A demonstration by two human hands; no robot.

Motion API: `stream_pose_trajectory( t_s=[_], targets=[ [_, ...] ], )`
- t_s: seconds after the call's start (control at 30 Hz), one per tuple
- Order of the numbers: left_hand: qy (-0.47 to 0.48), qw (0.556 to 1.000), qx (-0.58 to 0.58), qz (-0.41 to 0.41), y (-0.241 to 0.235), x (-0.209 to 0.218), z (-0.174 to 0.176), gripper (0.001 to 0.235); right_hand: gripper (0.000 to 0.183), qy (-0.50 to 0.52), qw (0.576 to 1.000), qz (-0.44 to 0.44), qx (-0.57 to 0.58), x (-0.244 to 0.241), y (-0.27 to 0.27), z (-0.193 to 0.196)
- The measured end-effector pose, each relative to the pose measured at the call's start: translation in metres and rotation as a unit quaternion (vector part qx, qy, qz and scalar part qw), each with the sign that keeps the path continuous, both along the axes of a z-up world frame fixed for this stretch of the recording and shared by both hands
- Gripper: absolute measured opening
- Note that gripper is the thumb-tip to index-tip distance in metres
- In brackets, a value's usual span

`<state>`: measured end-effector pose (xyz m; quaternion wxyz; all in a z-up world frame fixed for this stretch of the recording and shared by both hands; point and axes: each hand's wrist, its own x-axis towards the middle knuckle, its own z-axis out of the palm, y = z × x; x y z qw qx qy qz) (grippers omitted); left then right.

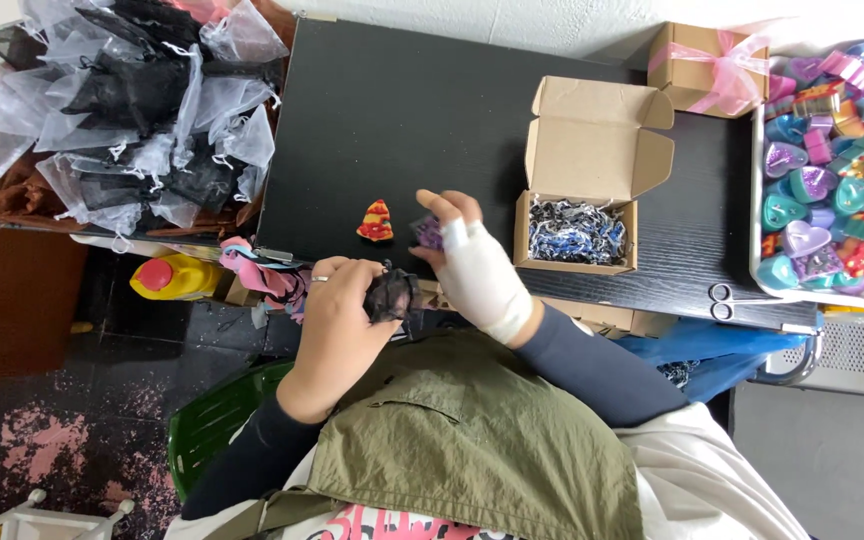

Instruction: Packing small items into a gift box and tying it with a ribbon.

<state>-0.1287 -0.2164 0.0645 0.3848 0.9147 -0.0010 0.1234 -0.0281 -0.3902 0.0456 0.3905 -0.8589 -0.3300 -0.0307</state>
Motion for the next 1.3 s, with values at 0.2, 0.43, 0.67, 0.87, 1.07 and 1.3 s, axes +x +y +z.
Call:
stream_pose_trajectory(
  t_s=[0.2,0.43,0.67,0.87,1.07,1.3],
  targets=[
    [-0.039,0.999,0.014,-0.036,-0.013,0.01,0.005,0.044,0.078,0.088,0.991,0.043,0.094,-0.012,-0.047,0.039],
    [-0.045,0.991,-0.039,-0.122,-0.033,0.026,0.008,0.045,0.08,0.121,0.984,0.074,0.107,-0.026,-0.081,0.031],
    [-0.008,0.977,-0.091,-0.191,-0.041,0.033,-0.003,0.049,0.078,0.153,0.981,0.074,0.098,-0.026,-0.101,0.029],
    [0.008,0.975,-0.089,-0.205,-0.049,0.034,-0.002,0.043,0.061,0.131,0.984,0.068,0.099,-0.027,-0.105,0.032],
    [0.007,0.973,-0.107,-0.203,-0.056,0.035,-0.004,0.045,0.05,0.106,0.989,0.093,0.045,-0.023,-0.098,0.078],
    [-0.023,0.969,-0.16,-0.189,-0.061,0.037,-0.008,0.049,0.049,0.404,0.834,-0.012,0.376,-0.015,-0.107,0.073]
  ],
)
